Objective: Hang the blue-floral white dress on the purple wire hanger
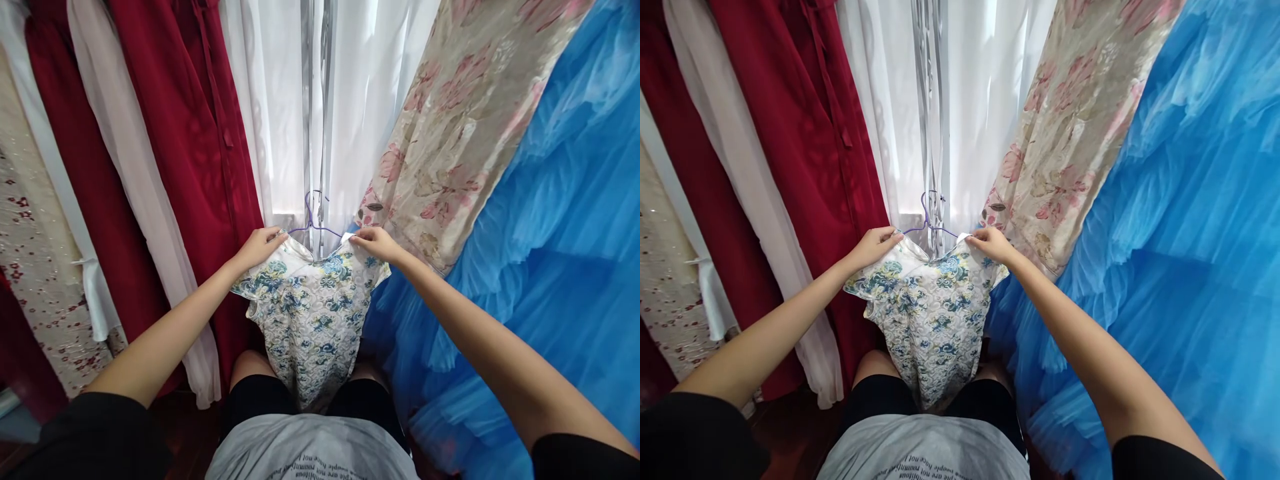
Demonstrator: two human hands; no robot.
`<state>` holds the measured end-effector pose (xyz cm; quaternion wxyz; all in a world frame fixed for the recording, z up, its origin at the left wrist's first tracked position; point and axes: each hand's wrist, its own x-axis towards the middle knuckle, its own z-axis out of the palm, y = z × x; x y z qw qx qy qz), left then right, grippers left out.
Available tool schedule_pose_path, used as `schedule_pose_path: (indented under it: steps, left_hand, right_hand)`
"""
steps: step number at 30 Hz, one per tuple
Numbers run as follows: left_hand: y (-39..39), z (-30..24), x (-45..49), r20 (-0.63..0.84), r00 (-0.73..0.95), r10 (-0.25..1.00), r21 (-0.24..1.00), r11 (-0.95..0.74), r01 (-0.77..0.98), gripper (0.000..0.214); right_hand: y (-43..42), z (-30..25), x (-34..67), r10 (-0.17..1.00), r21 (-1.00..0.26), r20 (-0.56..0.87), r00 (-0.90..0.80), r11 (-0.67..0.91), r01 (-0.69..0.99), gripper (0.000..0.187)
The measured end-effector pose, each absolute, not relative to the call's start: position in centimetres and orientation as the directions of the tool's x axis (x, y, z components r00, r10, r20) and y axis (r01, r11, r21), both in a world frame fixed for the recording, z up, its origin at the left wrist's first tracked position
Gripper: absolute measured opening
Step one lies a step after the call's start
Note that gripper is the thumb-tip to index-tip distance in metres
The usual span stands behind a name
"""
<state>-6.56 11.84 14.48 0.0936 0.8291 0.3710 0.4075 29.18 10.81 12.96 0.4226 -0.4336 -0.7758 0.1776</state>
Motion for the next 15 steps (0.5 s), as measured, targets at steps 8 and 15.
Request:
schedule_pose_path:
  steps: [8,15]
  left_hand:
    - [12.0,14.2,-5.8,0.588,0.301,0.751,0.527,-0.637,0.562,0.050]
    - [12.5,14.8,-7.1,0.519,0.421,0.744,0.580,-0.668,0.465,0.048]
  right_hand:
    - [14.5,14.5,24.0,0.806,-0.697,0.573,0.152,0.381,0.608,0.025]
    - [12.3,14.4,25.4,0.882,-0.809,0.327,-0.340,0.447,0.381,0.027]
